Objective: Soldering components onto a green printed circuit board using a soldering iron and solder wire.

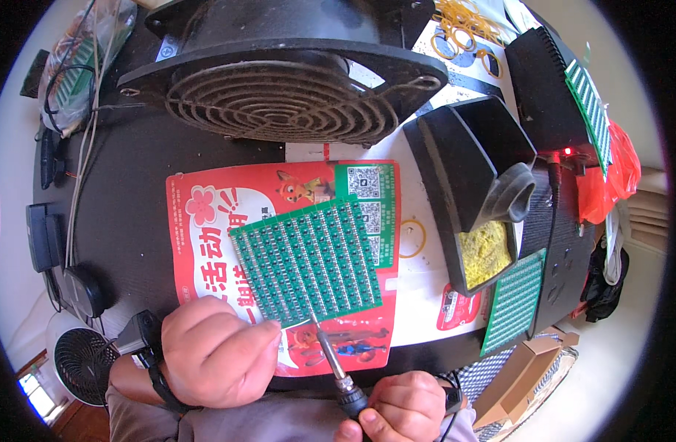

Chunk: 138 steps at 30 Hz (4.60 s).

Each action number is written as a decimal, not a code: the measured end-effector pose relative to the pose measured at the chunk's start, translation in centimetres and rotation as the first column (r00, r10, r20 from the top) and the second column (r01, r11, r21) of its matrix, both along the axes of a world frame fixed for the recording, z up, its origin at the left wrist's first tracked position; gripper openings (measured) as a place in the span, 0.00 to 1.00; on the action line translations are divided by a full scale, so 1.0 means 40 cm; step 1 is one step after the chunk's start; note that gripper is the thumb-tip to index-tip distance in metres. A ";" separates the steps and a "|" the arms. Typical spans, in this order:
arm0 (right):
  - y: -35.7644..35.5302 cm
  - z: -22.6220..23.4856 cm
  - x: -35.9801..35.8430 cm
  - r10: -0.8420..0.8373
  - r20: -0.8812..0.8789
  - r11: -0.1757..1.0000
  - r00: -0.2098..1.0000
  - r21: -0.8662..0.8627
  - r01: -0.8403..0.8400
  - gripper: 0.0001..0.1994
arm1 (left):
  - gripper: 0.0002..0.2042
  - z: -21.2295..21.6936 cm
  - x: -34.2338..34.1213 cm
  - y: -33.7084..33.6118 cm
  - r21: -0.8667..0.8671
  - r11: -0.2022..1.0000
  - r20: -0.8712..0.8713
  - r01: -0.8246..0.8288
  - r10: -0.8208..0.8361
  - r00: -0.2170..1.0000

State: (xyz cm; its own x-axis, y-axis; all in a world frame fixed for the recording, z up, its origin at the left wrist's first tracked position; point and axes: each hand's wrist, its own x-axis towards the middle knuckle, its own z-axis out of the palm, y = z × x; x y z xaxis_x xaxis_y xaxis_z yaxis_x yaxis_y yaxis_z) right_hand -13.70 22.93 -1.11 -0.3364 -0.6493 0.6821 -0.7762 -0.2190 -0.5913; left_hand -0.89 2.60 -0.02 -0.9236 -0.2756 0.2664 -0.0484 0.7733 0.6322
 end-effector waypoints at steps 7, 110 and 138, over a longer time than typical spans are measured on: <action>-0.005 -0.018 0.015 -0.094 0.046 0.990 0.994 -0.099 0.098 0.10 | 0.13 0.001 0.001 -0.001 0.010 1.000 -0.008 0.004 -0.004 1.000; -0.115 0.090 -0.081 -0.008 0.060 0.935 0.998 0.355 -0.014 0.17 | 0.09 0.030 0.001 -0.104 0.196 0.926 -0.089 -0.324 0.345 0.934; -0.130 0.097 -0.080 0.030 0.103 0.933 0.994 0.355 -0.065 0.17 | 0.08 0.018 -0.008 -0.094 0.205 0.932 -0.049 -0.298 0.314 0.948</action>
